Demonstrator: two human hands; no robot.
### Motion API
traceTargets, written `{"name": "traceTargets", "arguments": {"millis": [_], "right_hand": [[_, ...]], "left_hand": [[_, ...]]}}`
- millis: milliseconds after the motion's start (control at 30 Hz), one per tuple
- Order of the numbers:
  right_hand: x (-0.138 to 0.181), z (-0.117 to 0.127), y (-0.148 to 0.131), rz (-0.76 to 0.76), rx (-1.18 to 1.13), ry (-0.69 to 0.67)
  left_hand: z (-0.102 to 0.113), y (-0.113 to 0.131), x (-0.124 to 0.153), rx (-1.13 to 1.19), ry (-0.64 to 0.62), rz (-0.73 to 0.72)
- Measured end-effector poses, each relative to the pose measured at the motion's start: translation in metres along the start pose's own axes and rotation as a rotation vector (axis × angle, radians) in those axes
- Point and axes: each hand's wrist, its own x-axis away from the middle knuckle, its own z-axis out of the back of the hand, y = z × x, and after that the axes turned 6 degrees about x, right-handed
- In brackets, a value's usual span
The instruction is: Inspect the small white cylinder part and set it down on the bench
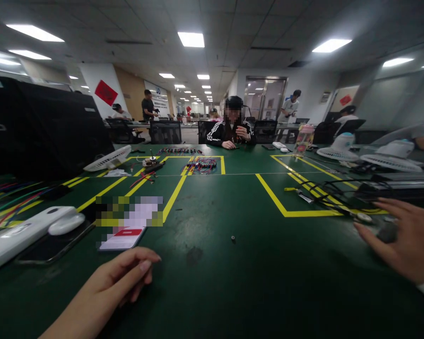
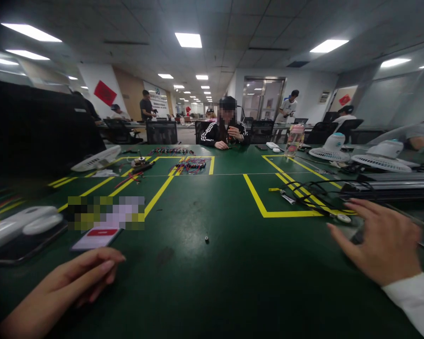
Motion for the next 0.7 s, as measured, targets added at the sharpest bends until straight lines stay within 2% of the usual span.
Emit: {"name": "traceTargets", "arguments": {"millis": [100, 167, 300, 400, 500, 567, 633, 700], "right_hand": [[-0.002, -0.003, -0.078, 0.457, -0.032, 0.013], [-0.003, -0.011, -0.127, 0.609, -0.194, -0.108], [-0.008, -0.026, -0.209, 0.607, -0.464, -0.436], [-0.012, -0.034, -0.247, 0.585, -0.540, -0.543], [-0.014, -0.037, -0.255, 0.582, -0.564, -0.543], [-0.016, -0.035, -0.241, 0.561, -0.578, -0.521], [-0.020, -0.028, -0.211, 0.542, -0.529, -0.422], [-0.024, -0.018, -0.166, 0.518, -0.377, -0.217]], "left_hand": [[0.001, 0.000, 0.000, -0.018, -0.014, 0.005], [0.002, -0.001, 0.000, -0.020, -0.026, 0.005], [0.004, -0.002, 0.001, -0.012, -0.043, 0.002], [0.005, -0.002, 0.001, -0.006, -0.040, -0.005], [0.007, -0.003, 0.001, 0.002, -0.041, 0.002], [0.007, -0.005, 0.001, 0.020, -0.042, 0.014], [0.007, -0.009, 0.000, 0.046, -0.026, 0.016], [0.007, -0.012, -0.001, 0.074, -0.004, 0.002]]}}
